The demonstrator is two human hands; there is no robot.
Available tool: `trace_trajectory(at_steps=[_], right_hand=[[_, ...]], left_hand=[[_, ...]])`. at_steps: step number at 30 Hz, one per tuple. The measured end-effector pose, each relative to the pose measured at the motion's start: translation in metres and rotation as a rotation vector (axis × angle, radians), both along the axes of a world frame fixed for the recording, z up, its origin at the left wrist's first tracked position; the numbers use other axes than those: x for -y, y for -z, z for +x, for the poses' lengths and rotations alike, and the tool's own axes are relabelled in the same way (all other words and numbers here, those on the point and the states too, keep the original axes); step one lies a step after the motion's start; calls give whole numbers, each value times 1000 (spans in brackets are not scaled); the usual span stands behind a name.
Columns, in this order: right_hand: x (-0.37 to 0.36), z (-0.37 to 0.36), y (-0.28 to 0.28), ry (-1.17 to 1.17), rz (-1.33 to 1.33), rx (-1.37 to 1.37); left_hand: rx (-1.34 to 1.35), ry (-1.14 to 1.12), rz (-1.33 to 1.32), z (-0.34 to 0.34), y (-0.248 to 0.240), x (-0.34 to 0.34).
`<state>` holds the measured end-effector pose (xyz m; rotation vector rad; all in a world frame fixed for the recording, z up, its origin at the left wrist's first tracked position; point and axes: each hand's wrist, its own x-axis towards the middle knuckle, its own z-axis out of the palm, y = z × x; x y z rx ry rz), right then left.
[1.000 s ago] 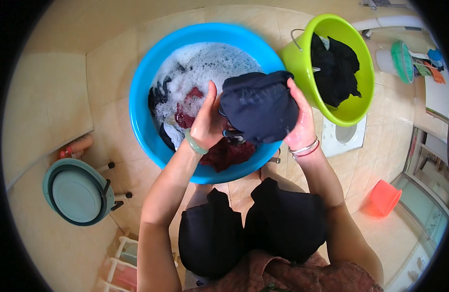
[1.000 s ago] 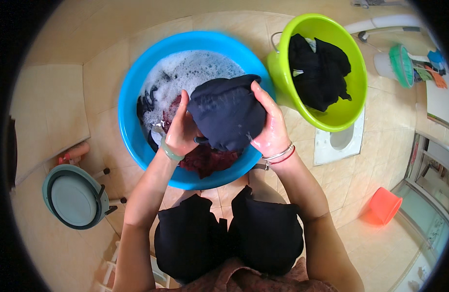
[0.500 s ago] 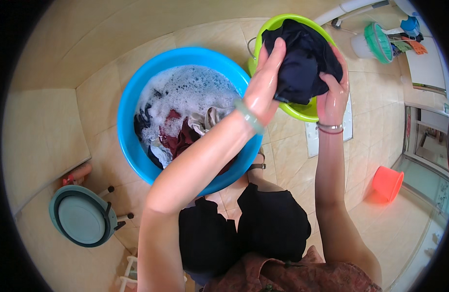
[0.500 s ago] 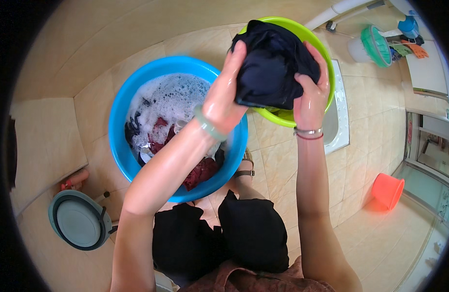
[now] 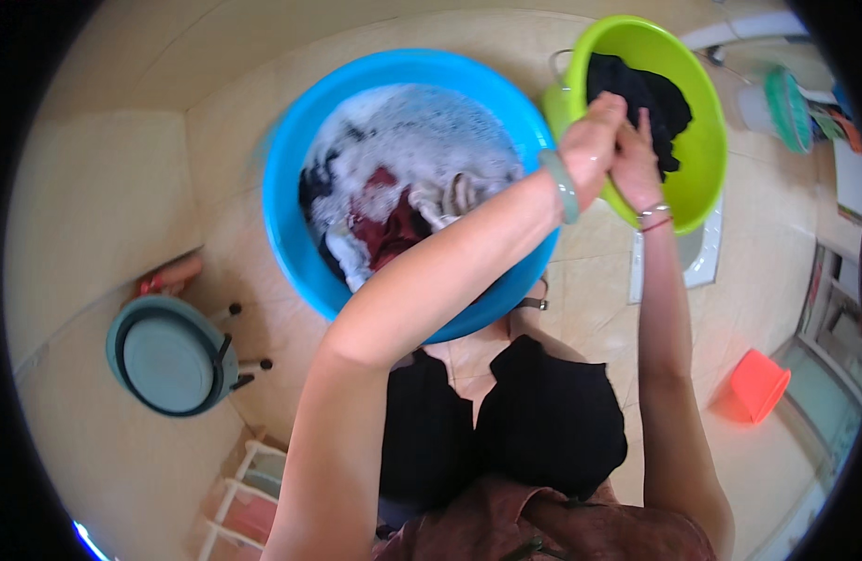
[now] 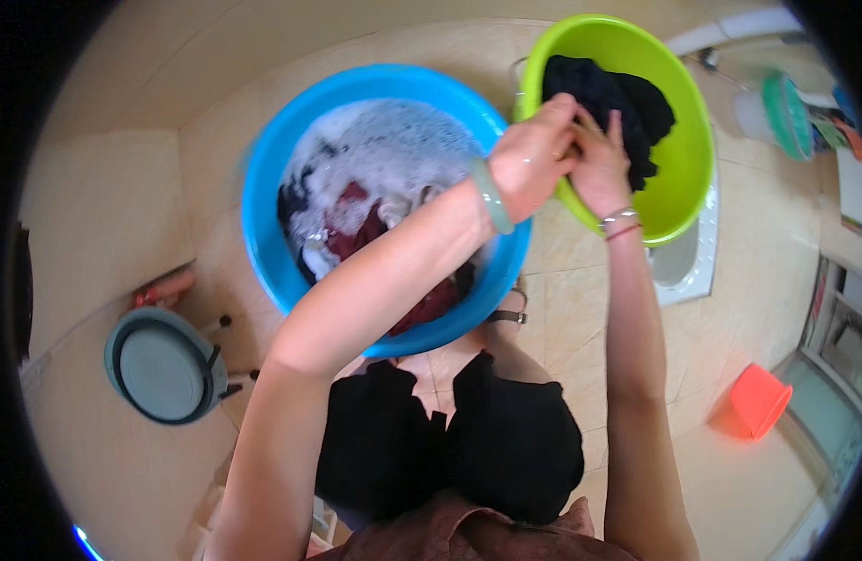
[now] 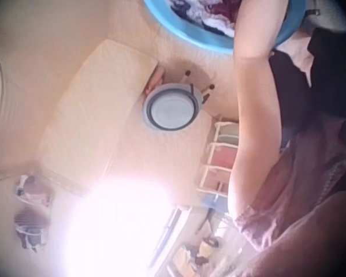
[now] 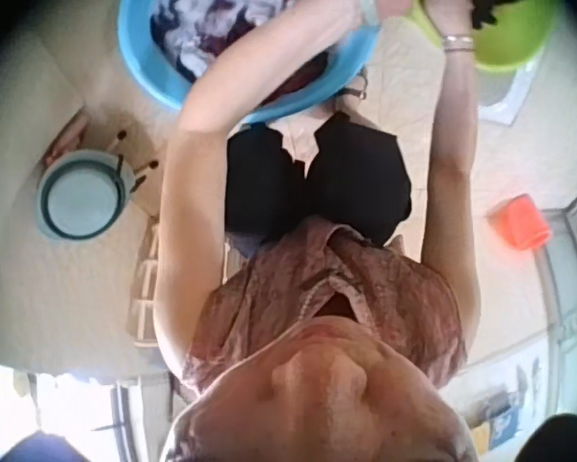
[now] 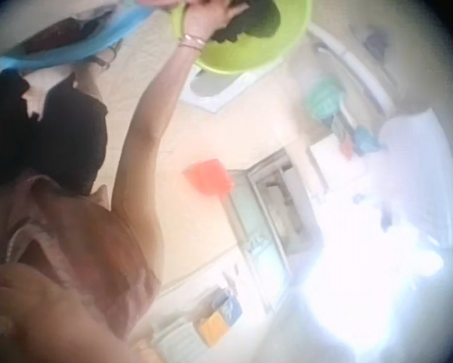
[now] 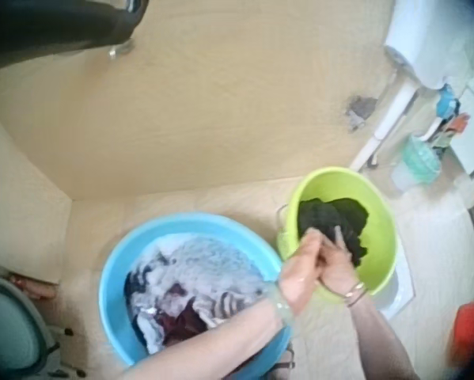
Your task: The person hand-washes various garments in a blue basin filled with soapy water. They scrub and wring out a black garment, a maroon garment, and a light-colored garment, transferring the black item to a green bucket after washing.
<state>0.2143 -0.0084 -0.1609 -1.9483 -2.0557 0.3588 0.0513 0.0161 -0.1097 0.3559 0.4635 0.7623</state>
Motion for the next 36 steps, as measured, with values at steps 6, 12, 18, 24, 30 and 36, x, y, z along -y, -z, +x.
trace_trajectory(at_steps=[6, 12, 18, 24, 30, 36], right_hand=[[16, -79, -85, 73, 535, 13], [23, -208, -32, -404, -81, -716], [46, -261, 68, -763, -90, -224], [66, -236, 61, -630, -265, -231], [68, -224, 64, -575, -260, -228], [57, -217, 61, -481, -285, -297]], left_hand=[[-196, -26, 83, -132, -14, -7], [-681, -264, -48, -283, 28, 12], [-1382, 112, 334, -357, 122, 82], [-2007, 379, 974, -343, 117, 126], [-1671, 210, 669, -353, 101, 123], [-1403, -141, 434, -361, 86, 127]])
